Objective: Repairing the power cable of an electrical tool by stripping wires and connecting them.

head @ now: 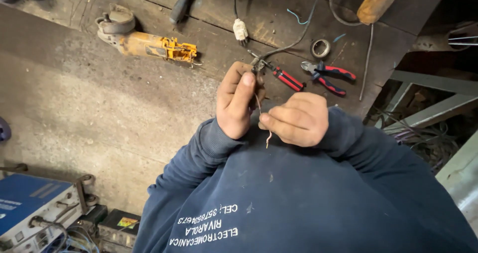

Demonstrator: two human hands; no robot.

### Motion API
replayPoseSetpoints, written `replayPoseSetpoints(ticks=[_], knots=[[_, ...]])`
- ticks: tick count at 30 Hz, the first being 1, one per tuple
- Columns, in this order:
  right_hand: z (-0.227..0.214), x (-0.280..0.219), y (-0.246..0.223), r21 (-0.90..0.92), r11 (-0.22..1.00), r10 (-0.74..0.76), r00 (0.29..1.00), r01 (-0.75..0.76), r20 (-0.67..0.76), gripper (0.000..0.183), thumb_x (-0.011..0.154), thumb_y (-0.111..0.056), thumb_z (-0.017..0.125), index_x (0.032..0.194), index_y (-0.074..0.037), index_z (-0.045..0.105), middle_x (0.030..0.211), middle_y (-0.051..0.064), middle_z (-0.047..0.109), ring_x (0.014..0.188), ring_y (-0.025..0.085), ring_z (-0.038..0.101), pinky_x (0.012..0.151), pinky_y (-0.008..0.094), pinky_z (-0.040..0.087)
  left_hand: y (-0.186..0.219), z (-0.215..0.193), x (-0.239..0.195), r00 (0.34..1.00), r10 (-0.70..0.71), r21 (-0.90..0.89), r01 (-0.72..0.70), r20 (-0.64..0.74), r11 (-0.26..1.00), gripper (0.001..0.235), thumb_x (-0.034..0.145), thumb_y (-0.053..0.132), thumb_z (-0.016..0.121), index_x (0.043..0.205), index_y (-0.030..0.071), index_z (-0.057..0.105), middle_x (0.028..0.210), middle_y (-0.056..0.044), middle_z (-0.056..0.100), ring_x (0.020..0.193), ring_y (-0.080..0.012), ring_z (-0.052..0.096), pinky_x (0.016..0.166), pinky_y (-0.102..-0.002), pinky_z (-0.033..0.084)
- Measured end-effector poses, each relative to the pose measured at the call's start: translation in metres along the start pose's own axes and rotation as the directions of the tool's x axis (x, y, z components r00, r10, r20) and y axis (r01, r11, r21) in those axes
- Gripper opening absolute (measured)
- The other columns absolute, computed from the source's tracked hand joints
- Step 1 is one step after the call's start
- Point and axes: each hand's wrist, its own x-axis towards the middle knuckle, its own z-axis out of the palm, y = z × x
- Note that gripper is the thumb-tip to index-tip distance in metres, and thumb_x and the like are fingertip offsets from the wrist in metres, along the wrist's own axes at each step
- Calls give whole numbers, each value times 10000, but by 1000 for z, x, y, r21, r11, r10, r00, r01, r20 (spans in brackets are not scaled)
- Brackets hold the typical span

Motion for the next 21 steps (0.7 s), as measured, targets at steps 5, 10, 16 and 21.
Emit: replayPoseSetpoints(ticks=[5, 10, 16, 21], knots=[[-6, -1, 1, -27, 992, -118, 990, 121, 80, 351, 836, -47, 836, 1151, 15, 695, 996, 72, 673, 692, 171, 622, 567, 304, 484, -3, 2, -5, 1000, -12, -24, 12, -27, 1000, 226, 1135, 251, 479, 1062, 44, 531, 866, 2, 530, 685, -59, 435, 609, -235, 356], [-18, 10, 6, 20, 993, -121, 977, 119, 177, 354, 804, -54, 784, 1148, -10, 711, 995, 65, 687, 732, 183, 657, 597, 320, 506, 2, -2, -1, 1000, 24, 44, -25, 6, 999, 289, 1128, 314, 501, 1074, 35, 555, 911, -10, 572, 722, -65, 482, 652, -237, 406], [-47, 3, 14, 289, 830, 414, 874, -477, 253, 248, 884, -90, 728, 1128, -53, 706, 1010, 47, 701, 793, 192, 685, 710, 317, 542, 8, -14, -8, 998, 46, 242, -37, -32, 970, 331, 1121, 326, 516, 1001, 26, 586, 814, -17, 633, 642, -66, 526, 565, -227, 397], [-25, 7, 18, 348, 673, 606, 756, -653, 248, 320, 909, -213, 800, 1153, -29, 705, 1025, 68, 685, 848, 161, 672, 746, 291, 538, 17, -4, -8, 995, 78, 456, -98, 63, 884, 344, 1101, 287, 564, 891, 21, 623, 702, -16, 626, 610, -71, 563, 560, -251, 454]])
